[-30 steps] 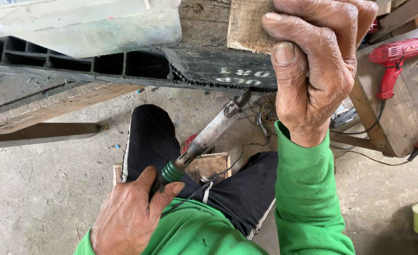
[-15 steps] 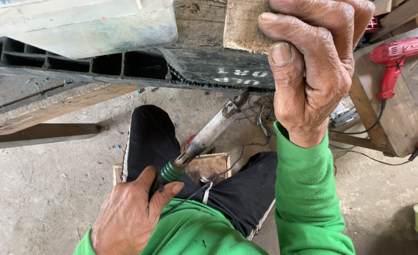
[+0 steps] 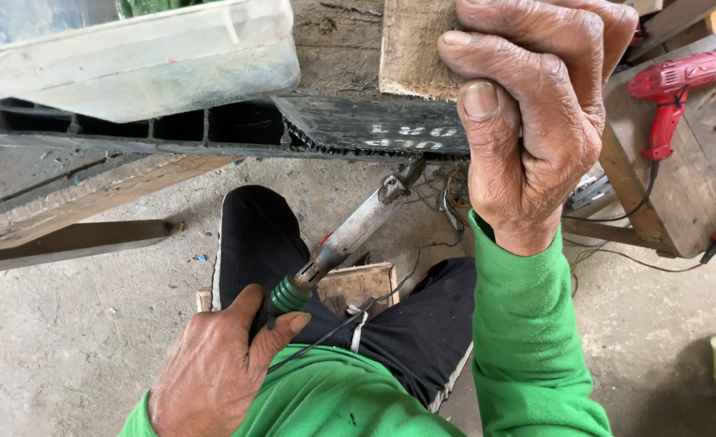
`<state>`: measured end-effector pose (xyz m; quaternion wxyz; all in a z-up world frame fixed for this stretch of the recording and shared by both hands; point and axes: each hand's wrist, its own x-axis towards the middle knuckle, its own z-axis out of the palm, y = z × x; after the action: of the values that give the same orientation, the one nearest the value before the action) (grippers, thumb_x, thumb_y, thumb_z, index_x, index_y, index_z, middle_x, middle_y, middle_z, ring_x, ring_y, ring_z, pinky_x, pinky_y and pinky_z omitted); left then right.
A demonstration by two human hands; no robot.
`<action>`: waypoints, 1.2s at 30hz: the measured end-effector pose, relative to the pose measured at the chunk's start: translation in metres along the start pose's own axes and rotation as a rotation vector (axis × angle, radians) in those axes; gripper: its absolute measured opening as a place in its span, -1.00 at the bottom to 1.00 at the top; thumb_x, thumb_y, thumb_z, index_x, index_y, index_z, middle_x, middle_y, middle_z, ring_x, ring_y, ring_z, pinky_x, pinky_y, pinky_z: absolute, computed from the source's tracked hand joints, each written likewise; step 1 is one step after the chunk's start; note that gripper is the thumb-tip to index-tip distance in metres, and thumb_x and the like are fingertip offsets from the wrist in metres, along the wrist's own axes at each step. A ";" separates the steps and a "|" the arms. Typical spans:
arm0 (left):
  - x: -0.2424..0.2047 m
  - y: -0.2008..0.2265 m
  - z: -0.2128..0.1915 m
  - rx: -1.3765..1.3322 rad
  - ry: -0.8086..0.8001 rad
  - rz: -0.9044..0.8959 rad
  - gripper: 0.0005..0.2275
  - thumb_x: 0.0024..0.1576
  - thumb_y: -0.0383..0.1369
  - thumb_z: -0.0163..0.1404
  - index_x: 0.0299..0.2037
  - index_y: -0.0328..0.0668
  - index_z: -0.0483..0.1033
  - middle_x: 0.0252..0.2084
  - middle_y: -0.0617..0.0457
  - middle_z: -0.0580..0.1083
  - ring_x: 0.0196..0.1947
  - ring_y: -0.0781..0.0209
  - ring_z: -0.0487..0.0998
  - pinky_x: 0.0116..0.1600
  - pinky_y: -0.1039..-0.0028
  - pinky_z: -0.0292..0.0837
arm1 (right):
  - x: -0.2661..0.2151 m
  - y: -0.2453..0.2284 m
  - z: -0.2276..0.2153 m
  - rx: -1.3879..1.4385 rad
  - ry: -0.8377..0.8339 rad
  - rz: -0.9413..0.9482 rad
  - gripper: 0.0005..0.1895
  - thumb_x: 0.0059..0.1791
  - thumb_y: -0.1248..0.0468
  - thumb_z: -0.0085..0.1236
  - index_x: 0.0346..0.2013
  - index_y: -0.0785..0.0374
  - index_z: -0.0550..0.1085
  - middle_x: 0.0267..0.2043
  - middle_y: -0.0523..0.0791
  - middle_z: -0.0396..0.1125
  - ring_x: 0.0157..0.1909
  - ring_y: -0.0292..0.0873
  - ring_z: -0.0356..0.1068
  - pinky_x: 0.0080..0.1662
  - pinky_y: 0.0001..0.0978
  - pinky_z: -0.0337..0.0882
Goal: The person uses a soldering iron to melt and seal the edges of a plastic container. They move the container to access different sides and apply the hot tool along the seams to fuse the plastic.
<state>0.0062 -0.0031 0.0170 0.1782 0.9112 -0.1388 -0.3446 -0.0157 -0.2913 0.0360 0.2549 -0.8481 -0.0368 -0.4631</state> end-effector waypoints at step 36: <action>0.000 -0.035 0.027 -0.232 -0.099 -0.089 -0.48 0.02 0.20 0.06 -0.31 -0.18 0.53 -0.73 -0.20 0.48 -0.69 0.01 0.59 -0.46 0.11 0.44 | -0.003 -0.011 0.005 0.003 0.033 0.058 -0.73 0.21 0.15 0.08 -0.06 0.27 0.61 0.05 -0.10 0.45 0.15 -0.13 0.28 0.27 -0.27 0.25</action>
<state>-0.0073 0.0219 -0.0162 0.2596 0.8716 -0.0661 -0.4106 -0.0172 -0.2794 0.0357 0.2703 -0.8406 -0.0088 -0.4694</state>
